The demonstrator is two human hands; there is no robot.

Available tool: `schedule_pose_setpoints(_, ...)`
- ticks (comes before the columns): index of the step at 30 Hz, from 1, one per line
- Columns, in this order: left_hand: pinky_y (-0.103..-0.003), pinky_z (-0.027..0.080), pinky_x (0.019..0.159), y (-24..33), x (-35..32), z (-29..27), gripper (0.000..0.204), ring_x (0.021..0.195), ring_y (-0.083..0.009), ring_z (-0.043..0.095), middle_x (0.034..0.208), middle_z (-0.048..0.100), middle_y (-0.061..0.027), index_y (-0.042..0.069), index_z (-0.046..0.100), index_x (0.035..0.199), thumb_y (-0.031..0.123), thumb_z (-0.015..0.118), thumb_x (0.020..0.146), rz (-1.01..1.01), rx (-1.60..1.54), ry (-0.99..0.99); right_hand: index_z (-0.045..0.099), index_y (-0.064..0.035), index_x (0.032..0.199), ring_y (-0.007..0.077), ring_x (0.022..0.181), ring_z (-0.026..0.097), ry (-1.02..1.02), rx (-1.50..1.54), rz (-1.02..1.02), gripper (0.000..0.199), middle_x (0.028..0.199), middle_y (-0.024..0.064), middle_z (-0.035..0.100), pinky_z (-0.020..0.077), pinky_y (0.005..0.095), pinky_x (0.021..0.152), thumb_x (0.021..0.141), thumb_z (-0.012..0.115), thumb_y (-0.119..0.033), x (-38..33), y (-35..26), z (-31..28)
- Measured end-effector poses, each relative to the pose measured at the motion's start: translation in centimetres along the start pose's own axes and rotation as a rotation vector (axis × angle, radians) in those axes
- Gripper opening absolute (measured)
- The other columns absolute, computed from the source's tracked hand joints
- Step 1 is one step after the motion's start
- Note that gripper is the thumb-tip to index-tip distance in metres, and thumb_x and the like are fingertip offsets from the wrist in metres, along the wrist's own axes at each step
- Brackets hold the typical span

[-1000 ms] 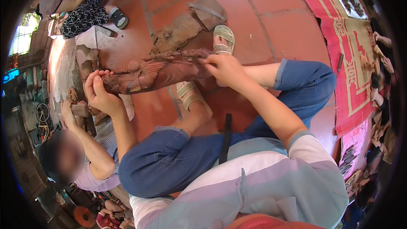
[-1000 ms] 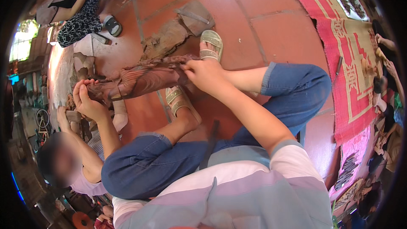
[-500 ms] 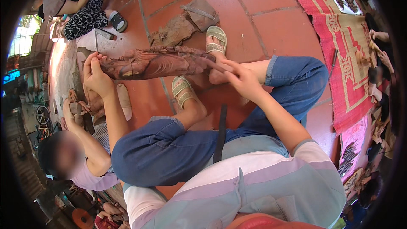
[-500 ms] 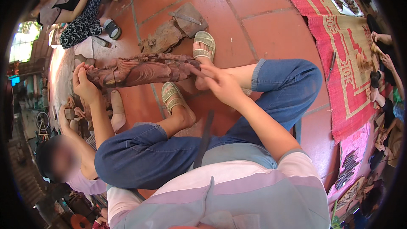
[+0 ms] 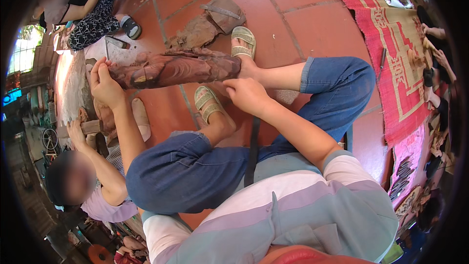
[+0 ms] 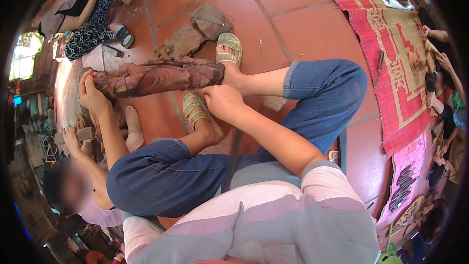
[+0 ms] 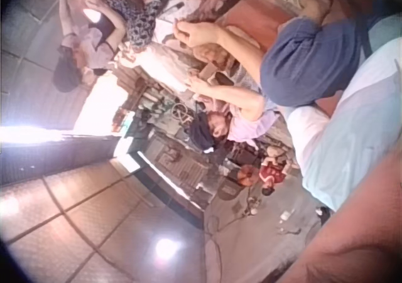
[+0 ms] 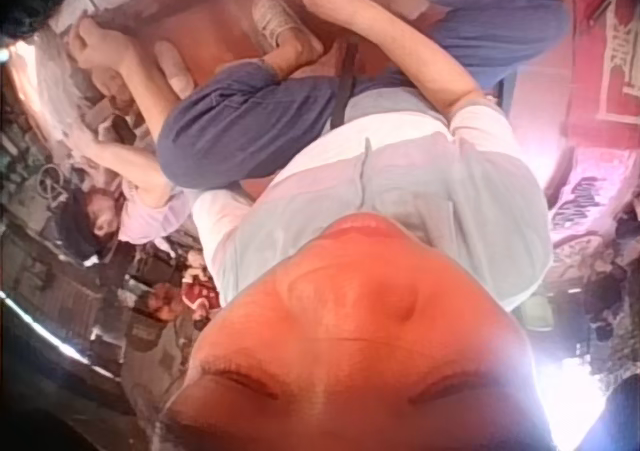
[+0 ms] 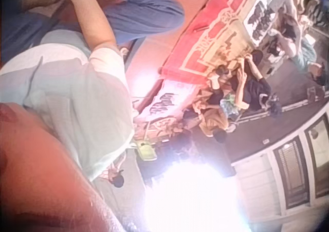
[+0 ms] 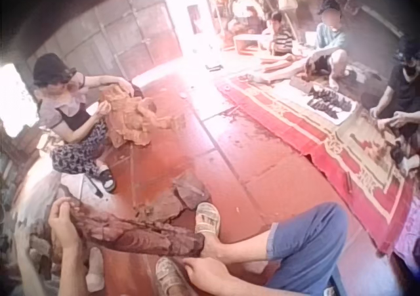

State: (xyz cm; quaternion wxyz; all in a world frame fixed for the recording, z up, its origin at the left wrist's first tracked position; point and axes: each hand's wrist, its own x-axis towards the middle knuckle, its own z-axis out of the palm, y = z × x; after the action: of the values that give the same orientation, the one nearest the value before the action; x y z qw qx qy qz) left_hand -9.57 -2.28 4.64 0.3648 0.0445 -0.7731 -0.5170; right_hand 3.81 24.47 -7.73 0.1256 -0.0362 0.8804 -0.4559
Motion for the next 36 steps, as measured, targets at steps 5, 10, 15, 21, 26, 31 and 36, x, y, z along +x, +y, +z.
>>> schedule_pose_setpoints(5,-0.031,0.048,0.064,0.3,0.3,-0.1,0.02,0.07,-0.0227,0.057,0.079,0.062,-0.0134,-0.009,0.063,0.082,0.008,0.054,0.077,0.108,0.107,0.0,0.063,-0.0118,0.107,0.038,0.073,0.063,0.319,0.049,-0.116,0.025,0.079,0.0201,0.065,0.0494,0.0475,0.065,0.088,0.049,-0.02,-0.5,0.7,-1.6)
schedule_pose_setpoints(10,-0.031,0.048,0.065,0.6,0.1,0.7,0.021,0.071,-0.0232,0.057,0.079,0.063,-0.0145,-0.009,0.064,0.083,0.009,0.054,0.076,0.065,0.069,-0.006,0.057,-0.0082,0.119,0.0381,0.069,0.062,0.253,0.047,-0.059,0.034,0.075,0.0202,0.064,0.0487,0.0464,0.063,0.086,0.054,-0.015,3.9,0.6,3.1)
schedule_pose_setpoints(15,-0.03,0.048,0.064,0.4,0.4,0.4,0.024,0.071,-0.0232,0.057,0.08,0.063,-0.0149,-0.009,0.064,0.085,0.01,0.054,0.075,0.085,0.121,-0.004,0.054,-0.0095,0.124,0.0362,0.064,0.063,0.227,0.009,-0.123,0.038,0.072,0.0199,0.064,0.0486,0.0483,0.058,0.087,0.052,-0.018,0.6,2.8,6.1)
schedule_pose_setpoints(21,-0.031,0.048,0.065,0.3,0.6,0.9,0.023,0.072,-0.0231,0.058,0.081,0.064,-0.015,-0.009,0.065,0.085,0.009,0.055,0.075,0.063,0.099,-0.009,0.035,-0.015,0.139,0.0414,0.066,0.06,0.032,0.001,-0.019,0.052,0.075,0.0238,0.062,0.0475,0.0481,0.062,0.089,0.045,-0.014,3.8,0.3,3.8)
schedule_pose_setpoints(26,-0.029,0.049,0.067,0.7,0.4,0.8,0.021,0.074,-0.0202,0.058,0.084,0.064,-0.0125,-0.006,0.065,0.089,0.009,0.054,0.08,-0.012,0.031,-0.046,0.029,-0.0179,0.143,0.041,0.072,0.06,-0.213,-0.016,0.0,0.056,0.079,0.0271,0.062,0.047,0.047,0.069,0.089,0.042,-0.013,2.3,1.6,1.4)
schedule_pose_setpoints(31,-0.023,0.048,0.071,-1.0,1.5,0.1,0.019,0.079,-0.0116,0.06,0.088,0.064,-0.0061,-0.003,0.066,0.097,0.008,0.054,0.088,0.012,0.034,-0.1,0.043,-0.0154,0.136,0.0382,0.082,0.062,0.002,0.196,-0.184,0.046,0.088,0.0274,0.062,0.0472,0.043,0.075,0.091,0.043,-0.014,1.7,4.1,0.1)
schedule_pose_setpoints(36,-0.019,0.043,0.067,-1.2,1.8,0.8,0.018,0.076,-0.0084,0.057,0.087,0.065,-0.0044,0.001,0.068,0.096,0.01,0.055,0.088,-0.025,-0.006,-0.119,0.043,-0.013,0.136,0.0348,0.097,0.059,-0.232,0.047,0.014,0.046,0.109,0.0259,0.058,0.045,0.0389,0.084,0.09,0.042,-0.014,4.2,1.4,1.9)
